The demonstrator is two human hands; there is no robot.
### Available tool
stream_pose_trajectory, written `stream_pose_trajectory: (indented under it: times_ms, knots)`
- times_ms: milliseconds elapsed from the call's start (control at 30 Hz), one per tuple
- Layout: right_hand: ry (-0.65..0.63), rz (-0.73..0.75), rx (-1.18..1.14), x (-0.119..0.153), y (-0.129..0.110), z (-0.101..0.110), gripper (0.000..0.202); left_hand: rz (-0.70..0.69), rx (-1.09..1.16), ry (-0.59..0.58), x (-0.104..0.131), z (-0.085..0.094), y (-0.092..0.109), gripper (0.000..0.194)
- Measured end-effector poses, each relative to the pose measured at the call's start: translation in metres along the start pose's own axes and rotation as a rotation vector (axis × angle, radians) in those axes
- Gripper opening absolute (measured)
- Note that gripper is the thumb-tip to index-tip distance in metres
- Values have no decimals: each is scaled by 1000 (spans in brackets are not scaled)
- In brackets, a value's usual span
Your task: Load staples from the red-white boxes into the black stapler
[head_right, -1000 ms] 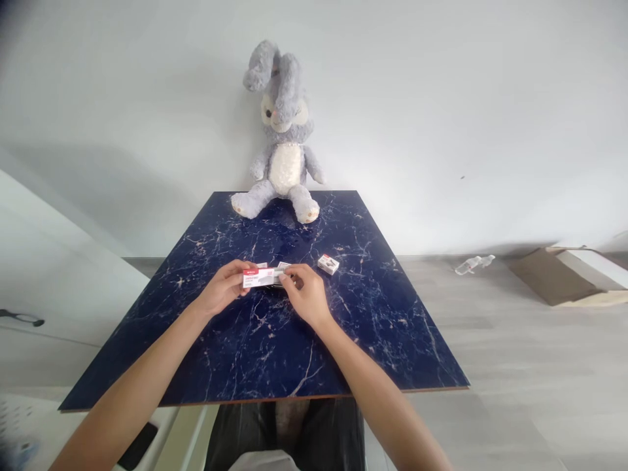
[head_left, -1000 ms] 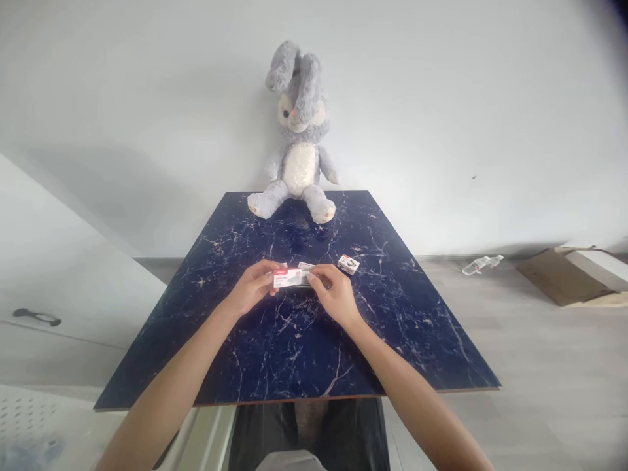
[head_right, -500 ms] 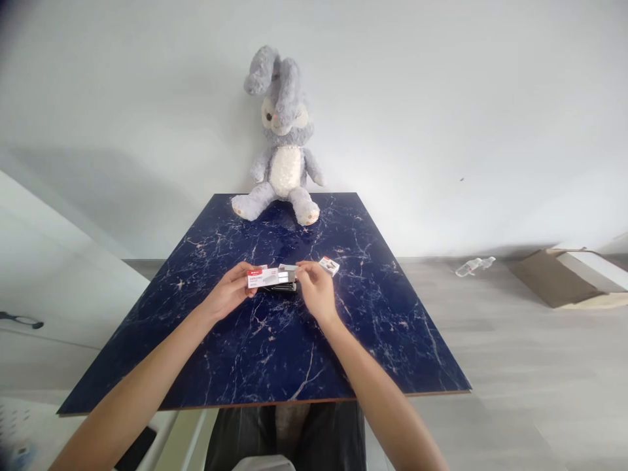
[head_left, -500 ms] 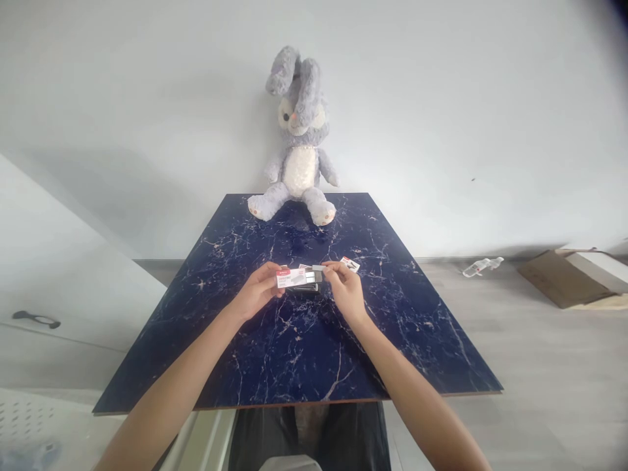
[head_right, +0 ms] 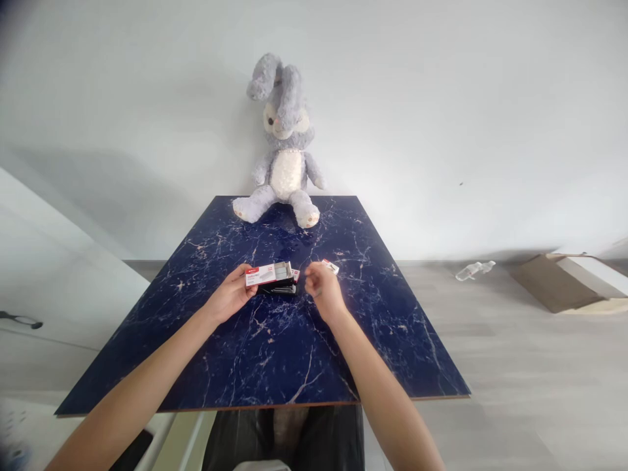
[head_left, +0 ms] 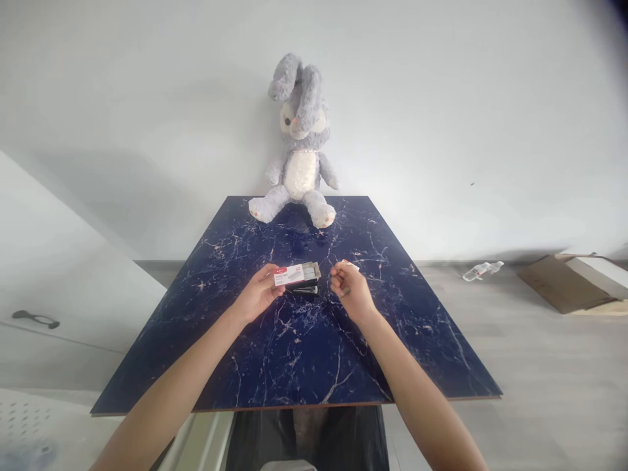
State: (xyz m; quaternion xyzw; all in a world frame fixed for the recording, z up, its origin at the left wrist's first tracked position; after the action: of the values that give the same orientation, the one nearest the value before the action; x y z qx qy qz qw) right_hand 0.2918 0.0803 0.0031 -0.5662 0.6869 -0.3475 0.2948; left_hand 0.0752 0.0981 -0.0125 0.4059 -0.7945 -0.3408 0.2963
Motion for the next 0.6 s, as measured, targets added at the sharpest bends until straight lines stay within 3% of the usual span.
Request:
stream_pose_trajectory:
  times_ms: [133, 400, 600]
  knots:
    - [-191, -30, 264, 9, 14, -19, 27, -6, -99, -26, 3, -8, 0, 19]
    - [-245, 138, 600, 6, 8, -16, 34, 1, -217, -62, 5, -18, -5, 26]
    - [-391, 275, 727, 9, -3, -30, 31, 66, -280, -97, 5, -20, -17, 35]
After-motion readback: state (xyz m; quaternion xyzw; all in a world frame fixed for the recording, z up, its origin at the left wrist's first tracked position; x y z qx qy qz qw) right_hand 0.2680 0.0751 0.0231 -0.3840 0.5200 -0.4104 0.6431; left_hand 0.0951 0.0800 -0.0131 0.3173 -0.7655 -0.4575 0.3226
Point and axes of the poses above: each hand's wrist, its own x-axis away from the middle knuckle, its own z-axis out of the back of the hand, y = z × x, the point moved 10 cm from there along -x, towards the middle knuckle, and after that the axes turned 11 degrees about z, right-handed, at the moved point
